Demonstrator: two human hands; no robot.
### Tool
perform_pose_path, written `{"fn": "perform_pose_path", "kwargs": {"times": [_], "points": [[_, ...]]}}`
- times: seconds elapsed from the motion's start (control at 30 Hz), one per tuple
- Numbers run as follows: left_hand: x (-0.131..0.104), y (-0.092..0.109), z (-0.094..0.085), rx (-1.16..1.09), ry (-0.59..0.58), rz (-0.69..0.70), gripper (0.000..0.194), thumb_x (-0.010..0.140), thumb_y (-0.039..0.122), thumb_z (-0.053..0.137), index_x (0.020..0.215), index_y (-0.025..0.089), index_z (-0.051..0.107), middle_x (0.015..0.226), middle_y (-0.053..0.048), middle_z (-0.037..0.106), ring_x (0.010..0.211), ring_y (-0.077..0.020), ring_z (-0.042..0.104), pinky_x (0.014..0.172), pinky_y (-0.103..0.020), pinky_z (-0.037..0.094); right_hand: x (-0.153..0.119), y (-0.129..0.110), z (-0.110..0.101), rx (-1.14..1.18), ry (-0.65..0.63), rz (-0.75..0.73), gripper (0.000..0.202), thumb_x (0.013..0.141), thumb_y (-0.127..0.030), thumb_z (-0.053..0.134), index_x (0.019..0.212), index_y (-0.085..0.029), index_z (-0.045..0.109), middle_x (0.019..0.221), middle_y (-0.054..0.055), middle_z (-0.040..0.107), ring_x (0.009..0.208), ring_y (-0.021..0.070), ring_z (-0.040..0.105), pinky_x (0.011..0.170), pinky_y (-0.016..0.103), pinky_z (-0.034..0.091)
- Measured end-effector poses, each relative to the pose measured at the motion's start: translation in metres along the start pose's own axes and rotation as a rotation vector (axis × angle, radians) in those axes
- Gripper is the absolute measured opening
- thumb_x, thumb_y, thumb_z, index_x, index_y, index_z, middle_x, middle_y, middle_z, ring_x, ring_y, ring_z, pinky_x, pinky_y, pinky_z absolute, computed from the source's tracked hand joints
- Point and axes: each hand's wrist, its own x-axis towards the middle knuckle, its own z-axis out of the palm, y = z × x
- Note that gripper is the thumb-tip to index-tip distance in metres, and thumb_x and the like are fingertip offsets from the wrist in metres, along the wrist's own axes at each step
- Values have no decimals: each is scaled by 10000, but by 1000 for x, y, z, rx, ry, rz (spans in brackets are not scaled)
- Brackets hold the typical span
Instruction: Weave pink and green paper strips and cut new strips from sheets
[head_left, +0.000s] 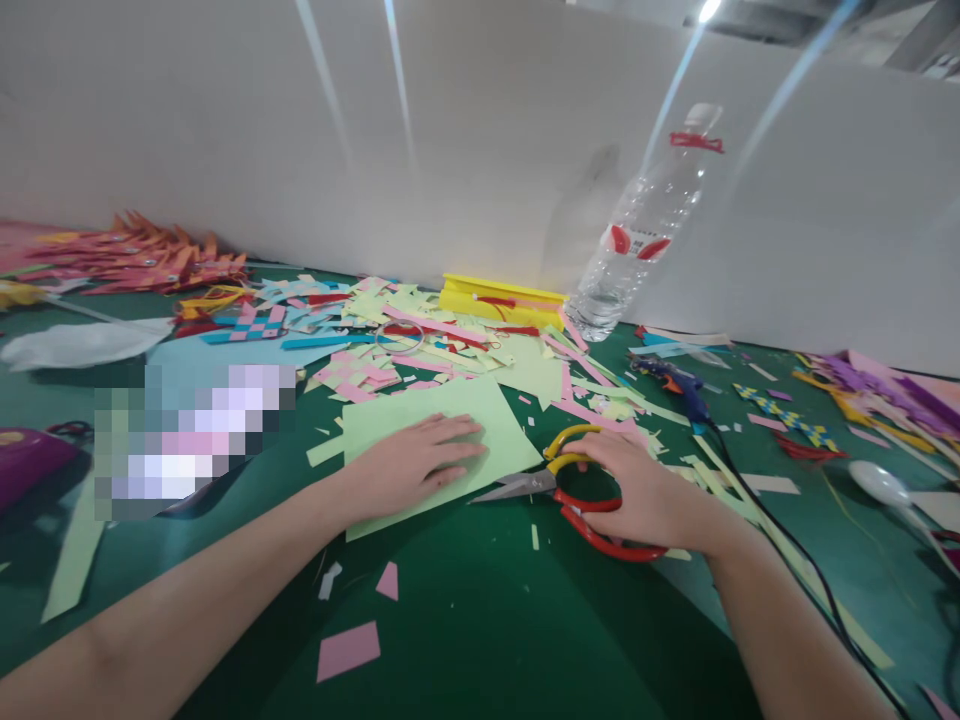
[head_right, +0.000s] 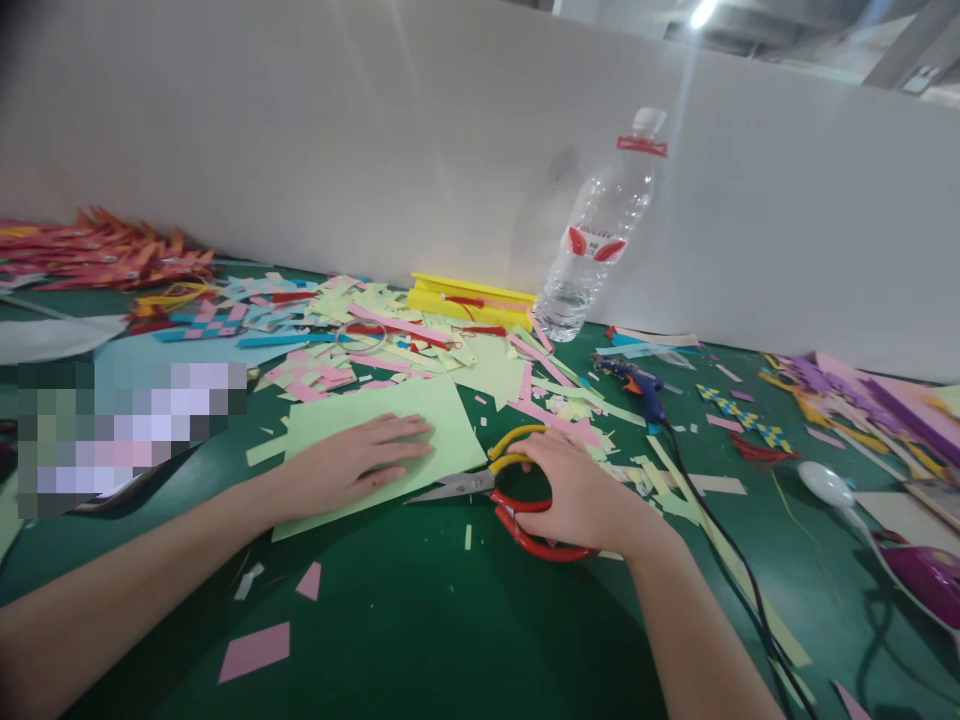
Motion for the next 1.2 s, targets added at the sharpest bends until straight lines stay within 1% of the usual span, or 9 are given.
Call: {"fn": "perform_pose_path", "kwargs": {"times": [0.1,0.17,0.27,0.5,0.6,0.8,0.97,1.1,1.2], "points": [[2,0,2,19,-27,-32,410,1003,345,314,1379,258,454,1480,13,406,1388,-160,307,1165,-370,182,2,-4,4,-11,5,-9,475,697,-376,648,1147,-243,579,1200,85,598,1169,298,513,994,490,415],[2,0,2,32,-36,-45,418,1006,336,297,1386,248,447,1482,16,400,1390,-149,301,1167,-350,169,4,-7,6,-26,9,-13,490,690,-387,657,1149,-235,575,1171,88,606,1153,298,517,996,493,406],[2,0,3,39,-28,-43,416,1008,330,285,1382,258,451,1483,25,399,1391,-134,296,1166,-328,160,6,-10,8,-42,15,-17,502,694,-400,654,1158,-228,568,1182,93,601,1171,299,502,1007,493,391],[2,-2,3,25,-36,-51,415,1006,343,294,1387,273,442,1491,34,385,1396,-140,285,1165,-340,164,4,-6,6,-26,11,-34,475,691,-359,651,1146,-244,586,1192,74,616,1181,297,513,1032,494,367],[2,-2,3,20,-23,-47,412,1009,335,284,1382,277,449,1486,32,394,1390,-138,297,1164,-340,166,3,-7,4,-25,13,-34,467,683,-344,652,1135,-241,597,1201,77,617,1195,305,506,1040,501,357],[3,-2,4,-17,-15,-35,416,1010,291,264,1375,252,460,1481,13,404,1390,-143,299,1161,-354,179,6,-19,8,-34,15,-36,463,702,-397,639,1131,-229,592,1185,89,624,1164,309,517,1016,512,365],[2,-3,5,-23,3,-28,407,1007,288,279,1372,270,458,1479,20,409,1388,-133,300,1158,-345,177,7,-20,11,-44,45,-61,444,695,-394,650,1107,-238,597,1163,78,629,1139,302,523,1013,510,357],[2,-4,6,-5,-15,-34,412,1008,267,268,1374,260,457,1486,24,397,1391,-125,290,1159,-333,162,6,-18,9,-38,14,-46,466,696,-408,647,1127,-235,606,1180,83,630,1155,313,517,992,504,385],[2,-5,7,-3,-18,-34,410,1004,255,276,1370,259,461,1485,19,401,1389,-136,297,1161,-345,162,4,-19,6,-31,-9,-38,481,691,-411,651,1140,-243,613,1198,81,628,1175,319,513,992,497,396]]}}
